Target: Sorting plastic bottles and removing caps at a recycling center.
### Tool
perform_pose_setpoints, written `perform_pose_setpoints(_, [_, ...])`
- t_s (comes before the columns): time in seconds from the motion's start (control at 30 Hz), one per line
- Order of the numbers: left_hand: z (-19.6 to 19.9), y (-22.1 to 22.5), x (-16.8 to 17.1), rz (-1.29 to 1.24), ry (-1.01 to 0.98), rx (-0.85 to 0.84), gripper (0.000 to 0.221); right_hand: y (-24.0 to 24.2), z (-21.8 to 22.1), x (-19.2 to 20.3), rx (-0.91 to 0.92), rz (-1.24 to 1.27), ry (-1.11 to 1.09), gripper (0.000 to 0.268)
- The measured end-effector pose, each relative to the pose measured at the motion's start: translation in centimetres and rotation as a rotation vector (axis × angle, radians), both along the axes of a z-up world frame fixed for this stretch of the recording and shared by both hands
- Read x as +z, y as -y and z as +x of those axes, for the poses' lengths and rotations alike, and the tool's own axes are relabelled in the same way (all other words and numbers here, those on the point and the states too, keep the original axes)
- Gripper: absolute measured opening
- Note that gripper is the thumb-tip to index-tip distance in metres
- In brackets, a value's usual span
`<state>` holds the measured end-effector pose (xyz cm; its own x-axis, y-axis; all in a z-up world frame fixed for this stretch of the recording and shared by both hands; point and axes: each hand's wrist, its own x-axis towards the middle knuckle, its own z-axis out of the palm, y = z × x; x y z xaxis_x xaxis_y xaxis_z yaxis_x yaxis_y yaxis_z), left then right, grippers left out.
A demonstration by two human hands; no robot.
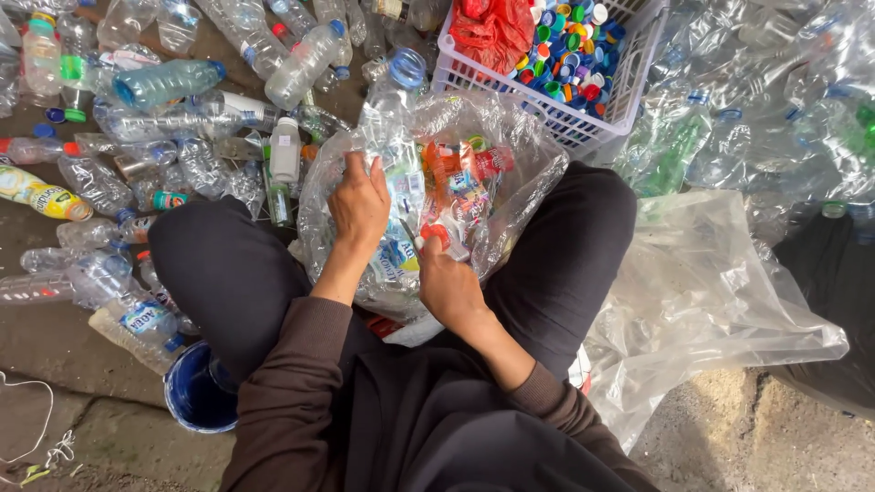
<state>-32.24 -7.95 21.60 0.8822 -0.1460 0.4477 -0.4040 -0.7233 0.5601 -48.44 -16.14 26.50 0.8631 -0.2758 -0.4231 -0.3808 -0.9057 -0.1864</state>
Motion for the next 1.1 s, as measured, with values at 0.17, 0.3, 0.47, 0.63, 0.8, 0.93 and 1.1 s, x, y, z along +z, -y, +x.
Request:
perform_pose_setpoints(0.17, [-0.1,0.2,1.4,-0.001,0.000,0.024,0.029,1.6,-1.3,3.3,0.022,0.029,-0.067,0.031])
perform_pose_setpoints(0.3, [0.2,0.2,1.3,-0.016,-0.018,0.025,0.026,2.0,-0.1,7.6,-0.137,0.131,0.010,0.034])
perform_pose_setpoints(0.47, [-1.1,0.1,2.7,-0.039,-0.056,-0.066,0.029,1.6,3.4,7.2,-0.218,0.252,0.242,0.040])
perform_pose_setpoints(0.63, [-1.8,-0.7,3.3,-0.136,-0.152,-0.184,0.037,2.1,5.2,4.9,-0.205,0.179,0.517,0.072])
perform_pose_setpoints(0.8, [-2.1,-0.8,5.6,-0.296,-0.321,-0.205,0.039,2.9,5.0,3.0,-0.397,0.254,0.430,0.046])
perform_pose_setpoints(0.93, [-1.2,-1.2,3.7,-0.524,-0.460,-0.164,0.050,3.8,4.8,2.3,-0.434,0.297,0.548,0.036])
perform_pose_setpoints(1.1, [0.2,-2.1,1.7,-0.588,-0.693,-0.289,0.052,6.1,4.3,1.8,-0.435,0.940,0.795,0.027])
